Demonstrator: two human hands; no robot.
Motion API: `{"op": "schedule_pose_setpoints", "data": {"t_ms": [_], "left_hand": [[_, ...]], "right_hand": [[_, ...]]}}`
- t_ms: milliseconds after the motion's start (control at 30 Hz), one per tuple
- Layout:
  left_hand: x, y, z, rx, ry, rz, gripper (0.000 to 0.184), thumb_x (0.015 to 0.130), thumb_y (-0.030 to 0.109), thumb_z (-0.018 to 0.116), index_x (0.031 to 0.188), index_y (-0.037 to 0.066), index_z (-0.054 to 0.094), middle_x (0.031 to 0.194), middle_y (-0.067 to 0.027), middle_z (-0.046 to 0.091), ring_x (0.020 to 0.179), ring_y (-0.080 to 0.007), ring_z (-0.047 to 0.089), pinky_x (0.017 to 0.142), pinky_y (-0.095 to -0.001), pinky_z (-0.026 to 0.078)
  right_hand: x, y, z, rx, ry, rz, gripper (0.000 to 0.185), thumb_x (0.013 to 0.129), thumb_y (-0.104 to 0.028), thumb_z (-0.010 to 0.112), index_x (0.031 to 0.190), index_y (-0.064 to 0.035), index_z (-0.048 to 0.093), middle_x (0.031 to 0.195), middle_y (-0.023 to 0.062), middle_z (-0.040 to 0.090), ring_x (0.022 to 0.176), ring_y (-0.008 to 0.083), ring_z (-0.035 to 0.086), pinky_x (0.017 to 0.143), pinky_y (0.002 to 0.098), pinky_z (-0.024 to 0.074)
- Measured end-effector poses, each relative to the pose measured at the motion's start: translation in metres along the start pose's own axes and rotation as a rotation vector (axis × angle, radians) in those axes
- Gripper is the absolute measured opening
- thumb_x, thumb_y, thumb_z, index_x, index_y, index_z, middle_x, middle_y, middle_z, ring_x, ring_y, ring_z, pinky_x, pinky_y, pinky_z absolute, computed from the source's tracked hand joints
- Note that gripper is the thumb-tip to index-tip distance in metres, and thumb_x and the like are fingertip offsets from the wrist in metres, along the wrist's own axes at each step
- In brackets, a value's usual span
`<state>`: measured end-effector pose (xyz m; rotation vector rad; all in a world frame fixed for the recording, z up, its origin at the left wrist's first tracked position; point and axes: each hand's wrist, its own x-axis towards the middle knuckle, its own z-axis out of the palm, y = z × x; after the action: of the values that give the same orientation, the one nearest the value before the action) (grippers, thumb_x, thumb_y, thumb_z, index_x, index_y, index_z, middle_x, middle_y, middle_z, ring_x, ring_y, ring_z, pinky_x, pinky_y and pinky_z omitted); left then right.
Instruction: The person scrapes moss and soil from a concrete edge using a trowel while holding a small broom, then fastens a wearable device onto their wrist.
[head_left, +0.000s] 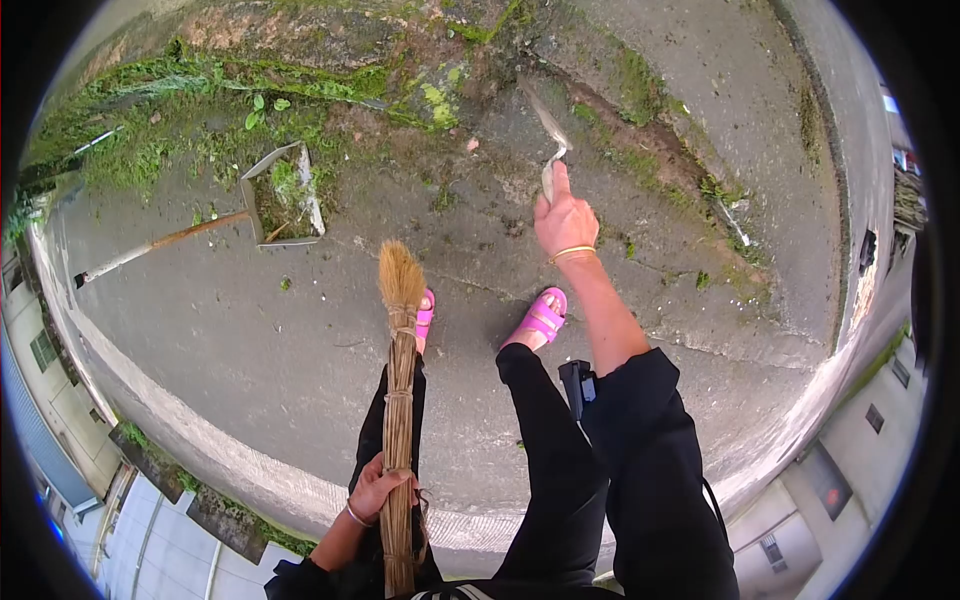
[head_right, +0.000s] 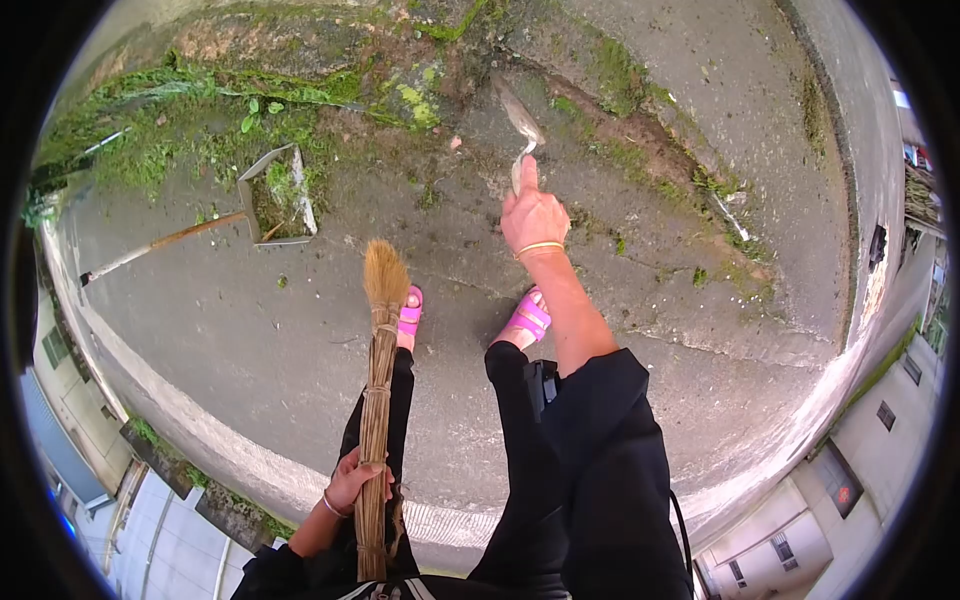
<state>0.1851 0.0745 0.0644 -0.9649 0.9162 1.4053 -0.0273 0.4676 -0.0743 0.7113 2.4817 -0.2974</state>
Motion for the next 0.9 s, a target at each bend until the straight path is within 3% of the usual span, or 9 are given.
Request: {"op": "schedule_pose_setpoints", "data": {"t_ms": [167,233,367,500,600,700,733,800,900], "left_hand": [[0.000,-0.005,-0.005,0.037,0.020,-0.011,0.026,0.085,0.012,0.057,0.107,0.002,0.046,0.078,-0.0134,0.062,0.058,-0.0229,0.063,0.053,-0.0330,0.054],[-0.001,-0.002,-0.009,0.057,0.029,0.004,0.028,0.085,0.013,0.057,0.109,0.002,0.047,0.078,-0.0141,0.062,0.058,-0.0244,0.063,0.052,-0.0342,0.054],[-0.002,0.000,-0.004,0.009,0.025,-0.012,0.029,0.084,0.013,0.057,0.109,0.002,0.048,0.078,-0.0145,0.062,0.057,-0.0248,0.063,0.051,-0.0339,0.054],[0.001,-0.012,-0.008,0.037,0.024,-0.032,0.028,0.084,0.012,0.057,0.109,0.002,0.048,0.077,-0.0145,0.062,0.056,-0.0244,0.063,0.050,-0.0337,0.054],[0.004,-0.005,-0.003,0.042,0.054,-0.053,0.024,0.085,0.011,0.057,0.105,0.002,0.048,0.075,-0.0130,0.062,0.056,-0.0222,0.063,0.051,-0.0328,0.054],[0.006,0.001,0.005,0.048,0.061,-0.058,0.021,0.085,0.011,0.058,0.102,0.003,0.047,0.074,-0.0117,0.062,0.056,-0.0206,0.062,0.052,-0.0322,0.054],[0.003,0.001,0.006,0.051,0.071,-0.054,0.021,0.085,0.012,0.058,0.102,0.004,0.047,0.074,-0.0119,0.062,0.056,-0.0209,0.062,0.052,-0.0323,0.054],[0.002,-0.003,0.003,0.060,0.061,-0.051,0.024,0.085,0.012,0.057,0.105,0.003,0.048,0.074,-0.0134,0.062,0.054,-0.0228,0.062,0.050,-0.0331,0.054],[0.012,-0.005,0.006,0.047,0.098,-0.044,0.026,0.084,0.012,0.056,0.108,0.002,0.050,0.073,-0.0148,0.062,0.052,-0.0250,0.062,0.047,-0.0341,0.054]], "right_hand": [[0.035,-0.017,-0.004,0.101,0.084,0.054,0.064,0.084,-0.026,0.054,0.142,-0.0181,0.029,0.093,0.0234,0.065,0.087,0.0382,0.064,0.079,0.0456,0.0505],[0.029,0.016,0.035,-0.135,-0.057,0.066,0.062,0.085,-0.026,0.053,0.142,-0.0183,0.030,0.092,0.0234,0.066,0.086,0.0380,0.065,0.078,0.0461,0.0509],[0.002,0.055,0.033,-0.228,-0.145,0.030,0.061,0.086,-0.027,0.052,0.142,-0.0193,0.028,0.094,0.0229,0.066,0.087,0.0371,0.065,0.079,0.0459,0.0510],[0.034,0.052,-0.027,-0.195,0.024,-0.039,0.055,0.089,-0.033,0.049,0.140,-0.0197,0.031,0.098,0.0228,0.065,0.089,0.0349,0.065,0.078,0.0461,0.0511],[0.061,0.078,-0.021,-0.124,0.092,0.013,0.050,0.090,-0.036,0.047,0.135,-0.0184,0.032,0.094,0.0191,0.067,0.085,0.0348,0.066,0.078,0.0465,0.0506],[0.024,0.075,0.013,-0.121,-0.049,0.079,0.048,0.090,-0.033,0.047,0.134,-0.0159,0.035,0.095,0.0199,0.066,0.090,0.0352,0.065,0.079,0.0457,0.0515],[0.015,0.087,0.026,-0.258,-0.258,-0.107,0.050,0.091,-0.032,0.046,0.136,-0.0152,0.035,0.095,0.0193,0.067,0.089,0.0337,0.066,0.078,0.0448,0.0521],[-0.018,0.110,0.047,-0.322,-0.340,-0.164,0.050,0.090,-0.034,0.047,0.136,-0.0153,0.037,0.096,0.0187,0.067,0.087,0.0322,0.067,0.077,0.0431,0.0528],[-0.035,0.136,0.006,-0.266,-0.217,-0.032,0.052,0.090,-0.036,0.049,0.136,-0.0169,0.038,0.092,0.0176,0.067,0.082,0.0308,0.067,0.075,0.0416,0.0531]]}}
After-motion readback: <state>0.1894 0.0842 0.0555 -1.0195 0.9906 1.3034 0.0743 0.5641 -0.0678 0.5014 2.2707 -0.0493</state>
